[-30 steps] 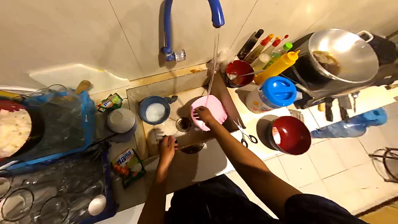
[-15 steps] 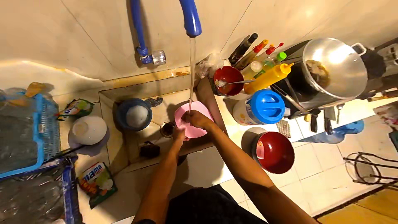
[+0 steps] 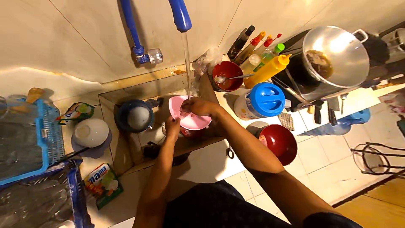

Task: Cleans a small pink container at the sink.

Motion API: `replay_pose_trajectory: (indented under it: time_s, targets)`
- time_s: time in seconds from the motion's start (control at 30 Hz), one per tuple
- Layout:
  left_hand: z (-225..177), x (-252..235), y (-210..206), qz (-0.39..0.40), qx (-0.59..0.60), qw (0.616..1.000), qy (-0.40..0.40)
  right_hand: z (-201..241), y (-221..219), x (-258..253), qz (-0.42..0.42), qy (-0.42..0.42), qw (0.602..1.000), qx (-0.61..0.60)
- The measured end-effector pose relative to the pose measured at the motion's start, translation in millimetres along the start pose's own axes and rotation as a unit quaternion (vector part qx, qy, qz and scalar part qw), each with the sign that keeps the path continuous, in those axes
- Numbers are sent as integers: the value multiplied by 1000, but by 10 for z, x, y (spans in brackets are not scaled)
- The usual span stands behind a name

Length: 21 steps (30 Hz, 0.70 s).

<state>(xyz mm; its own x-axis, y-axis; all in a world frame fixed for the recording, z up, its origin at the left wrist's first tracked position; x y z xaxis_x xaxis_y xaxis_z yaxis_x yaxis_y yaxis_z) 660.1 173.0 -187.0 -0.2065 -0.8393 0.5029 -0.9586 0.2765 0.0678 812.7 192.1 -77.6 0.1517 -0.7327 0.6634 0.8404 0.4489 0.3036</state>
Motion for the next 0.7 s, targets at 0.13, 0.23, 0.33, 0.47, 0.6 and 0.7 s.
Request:
replay_pose_trajectory:
  time_s: [0.13,0.23,0.33,0.47,0.6,0.7]
  targets:
    - [-139,99,170,-16,36,999,-30,27,-34,50,18,21,998,-57]
    - [-154,173,340,-39,5,999,-34,-27,-33,28,-28,26,999,-12]
    - [-163,285,554,-50,-101,993,-44,-94,-35,14,-30,-6,995,90]
    - [-275,531,820,-73,-237,967,-51,-135,-57,7,-22,-61,982,177]
    - [-250,763,1083,-109,-262,957,-65,-210,-74,-48,-4,-59,989,139]
    - [-159,909,1268,-124,-270,953,-66,-568,-176,-344,-23,-49,992,114]
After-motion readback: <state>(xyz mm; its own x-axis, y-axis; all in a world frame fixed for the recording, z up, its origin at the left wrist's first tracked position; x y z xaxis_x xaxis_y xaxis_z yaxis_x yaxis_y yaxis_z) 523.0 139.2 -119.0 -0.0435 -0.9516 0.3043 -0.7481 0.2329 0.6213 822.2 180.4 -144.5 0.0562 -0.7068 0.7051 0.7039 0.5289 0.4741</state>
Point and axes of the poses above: each hand's wrist, its own x-axis away from the middle knuckle, its own y-axis out of the back of the hand, z = x × y, the point moved 2 cm from there along -x, towards the middle knuckle, and after that the axes turned 6 degrees about -y, right-handed, at the moved point
